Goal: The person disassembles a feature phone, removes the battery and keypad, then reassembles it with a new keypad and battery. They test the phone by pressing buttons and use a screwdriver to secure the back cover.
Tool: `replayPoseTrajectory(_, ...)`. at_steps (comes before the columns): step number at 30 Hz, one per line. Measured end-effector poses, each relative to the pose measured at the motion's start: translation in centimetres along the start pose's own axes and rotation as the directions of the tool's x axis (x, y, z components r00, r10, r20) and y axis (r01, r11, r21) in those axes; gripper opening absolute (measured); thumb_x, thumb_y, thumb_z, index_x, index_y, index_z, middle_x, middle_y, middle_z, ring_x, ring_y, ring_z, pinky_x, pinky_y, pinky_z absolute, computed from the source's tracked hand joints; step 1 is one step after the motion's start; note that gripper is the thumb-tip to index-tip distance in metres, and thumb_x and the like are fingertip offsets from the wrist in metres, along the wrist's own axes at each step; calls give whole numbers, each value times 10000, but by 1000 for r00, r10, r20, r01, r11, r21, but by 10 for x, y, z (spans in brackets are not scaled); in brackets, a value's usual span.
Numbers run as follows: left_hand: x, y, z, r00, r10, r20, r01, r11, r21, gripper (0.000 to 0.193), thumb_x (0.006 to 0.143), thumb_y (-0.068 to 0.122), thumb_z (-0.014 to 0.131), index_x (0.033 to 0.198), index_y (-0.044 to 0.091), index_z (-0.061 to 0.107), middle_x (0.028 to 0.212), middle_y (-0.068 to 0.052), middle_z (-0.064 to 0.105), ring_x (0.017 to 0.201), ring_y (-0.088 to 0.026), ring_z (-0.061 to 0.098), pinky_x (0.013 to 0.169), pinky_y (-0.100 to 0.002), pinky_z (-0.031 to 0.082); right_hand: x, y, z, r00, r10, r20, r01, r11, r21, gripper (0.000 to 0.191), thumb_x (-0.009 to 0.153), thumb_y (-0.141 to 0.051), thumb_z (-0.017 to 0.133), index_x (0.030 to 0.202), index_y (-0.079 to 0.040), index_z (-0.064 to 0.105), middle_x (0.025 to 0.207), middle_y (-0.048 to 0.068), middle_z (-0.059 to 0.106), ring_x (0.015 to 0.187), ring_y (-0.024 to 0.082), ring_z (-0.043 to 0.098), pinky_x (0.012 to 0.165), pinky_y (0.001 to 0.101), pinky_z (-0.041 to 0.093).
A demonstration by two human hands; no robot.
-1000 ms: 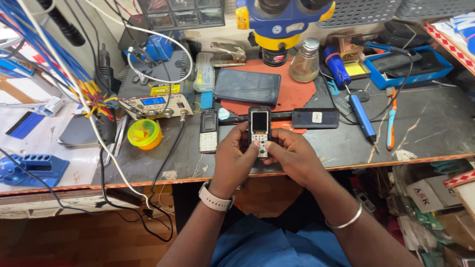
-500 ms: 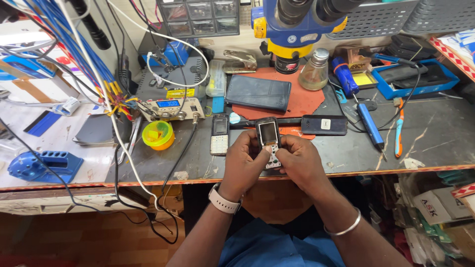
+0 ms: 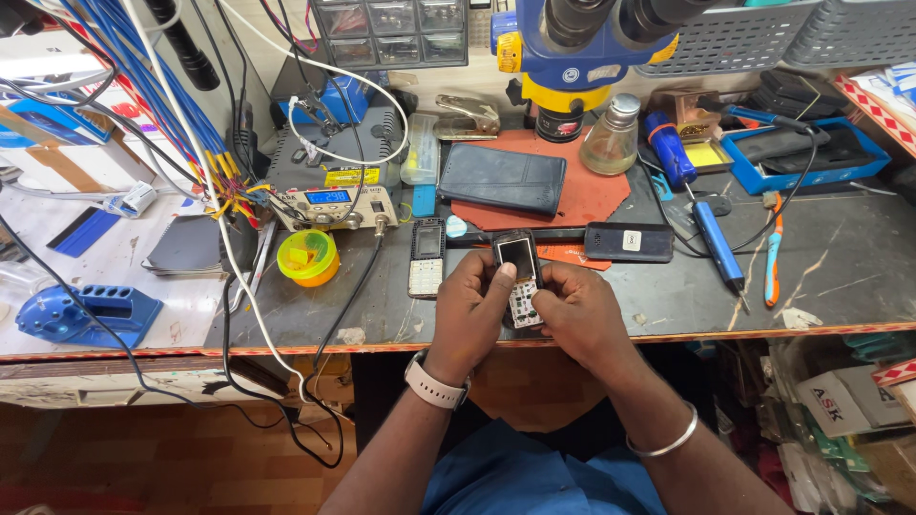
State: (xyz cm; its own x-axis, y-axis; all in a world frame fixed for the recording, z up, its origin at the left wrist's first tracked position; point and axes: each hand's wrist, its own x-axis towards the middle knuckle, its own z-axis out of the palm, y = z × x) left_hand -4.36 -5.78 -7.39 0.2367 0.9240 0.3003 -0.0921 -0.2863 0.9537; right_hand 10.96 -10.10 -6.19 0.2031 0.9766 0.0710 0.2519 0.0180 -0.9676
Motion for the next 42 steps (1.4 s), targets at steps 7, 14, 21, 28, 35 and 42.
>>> replayPoseTrajectory(7,0,-1,1,997,67,-29,-65,994,84,162,999,184,642,974,24,649,728,16,636,642,-34,538,567,-237,472,-1,-2,0,1000,-9,-8,9,999,-34,147,834,-63,600,872,-2,729,663,6,665,531,48,561,473,241,482)
replayPoseTrajectory(14,0,-1,0,997,65,-34,-62,994,95,162,988,183,658,968,22,650,730,9,628,652,-40,534,577,-241,472,0,2,0,1000,-9,7,9,999,-34,136,845,-75,614,871,-2,726,670,-1,671,525,50,571,475,233,491)
replayPoseTrajectory(21,0,-2,1,997,62,-34,-58,993,107,167,987,193,658,973,27,653,724,8,627,645,-41,534,570,-243,471,0,4,0,1000,-28,8,29,999,-20,139,849,-71,610,881,-2,726,685,1,677,534,46,568,477,232,482)
replayPoseTrajectory(28,-1,-1,0,997,68,-20,-66,993,95,180,998,206,648,983,27,656,724,8,628,640,-38,534,559,-238,463,-1,-1,-1,1000,-19,11,19,999,-47,139,844,-68,606,866,0,726,670,8,681,527,50,573,478,233,486)
replayPoseTrajectory(35,-1,-1,0,997,69,-24,-65,991,117,175,997,201,647,982,27,649,725,1,633,638,-43,539,562,-244,468,-1,0,-1,1000,-24,17,24,998,-51,137,851,-72,609,864,1,725,673,6,680,527,48,576,477,232,491)
replayPoseTrajectory(42,-1,0,1,996,86,-24,-83,993,79,164,999,191,645,1002,26,644,778,7,666,685,-30,576,603,-229,498,0,2,0,999,-28,18,28,999,-27,153,858,-75,613,909,-1,737,690,6,686,533,45,576,475,228,491)
